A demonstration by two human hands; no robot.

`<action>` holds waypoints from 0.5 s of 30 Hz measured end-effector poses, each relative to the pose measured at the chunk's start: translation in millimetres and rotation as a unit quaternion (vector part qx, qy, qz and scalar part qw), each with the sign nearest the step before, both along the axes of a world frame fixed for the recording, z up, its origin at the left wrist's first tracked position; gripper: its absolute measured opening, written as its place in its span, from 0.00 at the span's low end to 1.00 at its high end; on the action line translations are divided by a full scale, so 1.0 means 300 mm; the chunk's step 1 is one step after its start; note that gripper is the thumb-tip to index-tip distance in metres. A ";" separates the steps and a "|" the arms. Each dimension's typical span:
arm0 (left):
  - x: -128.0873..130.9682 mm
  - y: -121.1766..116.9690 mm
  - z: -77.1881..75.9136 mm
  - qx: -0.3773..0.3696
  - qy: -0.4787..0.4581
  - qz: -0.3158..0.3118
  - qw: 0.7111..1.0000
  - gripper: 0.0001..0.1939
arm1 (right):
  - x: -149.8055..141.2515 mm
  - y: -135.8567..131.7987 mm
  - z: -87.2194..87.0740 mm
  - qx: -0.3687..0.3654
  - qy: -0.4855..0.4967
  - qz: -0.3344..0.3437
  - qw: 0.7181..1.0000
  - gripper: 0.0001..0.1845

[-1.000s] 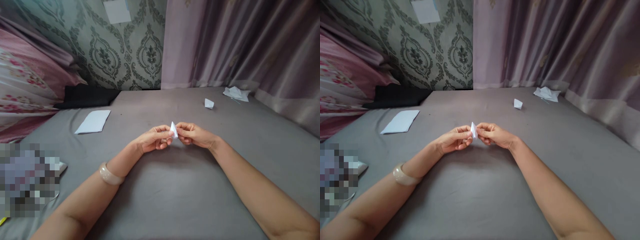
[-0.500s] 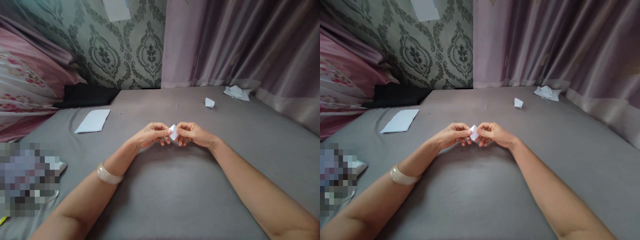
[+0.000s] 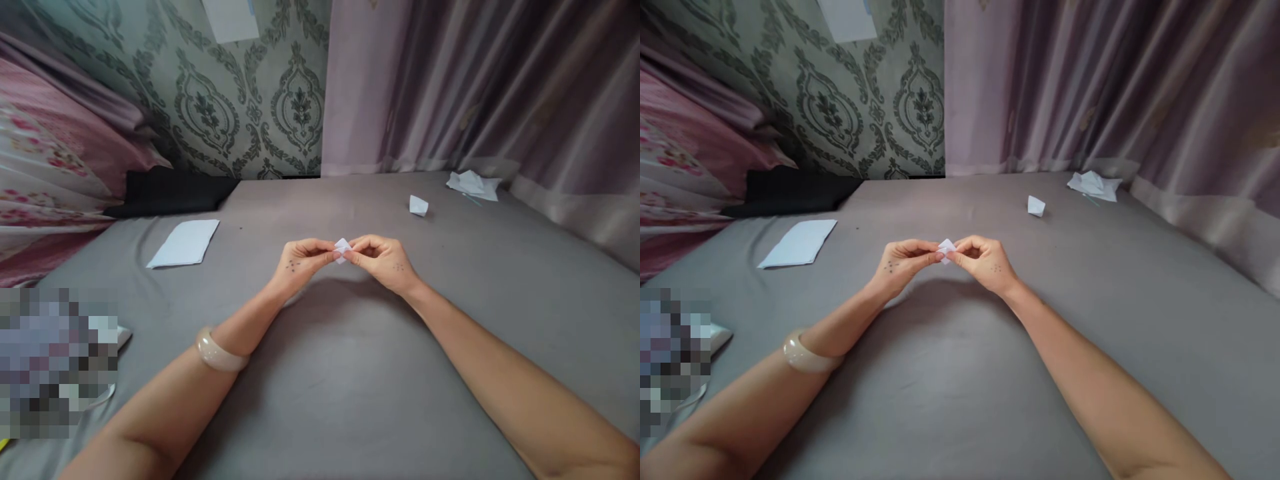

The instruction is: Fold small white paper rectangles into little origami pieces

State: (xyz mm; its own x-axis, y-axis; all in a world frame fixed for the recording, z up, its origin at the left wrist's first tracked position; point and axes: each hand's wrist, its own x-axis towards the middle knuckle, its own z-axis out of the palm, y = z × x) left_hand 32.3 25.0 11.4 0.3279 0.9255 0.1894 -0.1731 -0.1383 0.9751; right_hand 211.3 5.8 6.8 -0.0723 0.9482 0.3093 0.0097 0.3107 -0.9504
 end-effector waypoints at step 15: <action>0.020 -0.031 0.021 -0.038 0.031 0.016 0.999 0.18 | -0.017 -0.019 0.029 -0.062 -0.054 -0.031 0.996 0.14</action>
State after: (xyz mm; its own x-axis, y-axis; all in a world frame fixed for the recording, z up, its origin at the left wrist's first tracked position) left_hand 38.2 15.8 17.6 0.3062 0.9469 0.0981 -0.1089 -0.0676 0.9918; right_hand 206.2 0.2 15.4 -0.0391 0.9823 0.1834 0.1296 0.1869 -0.9738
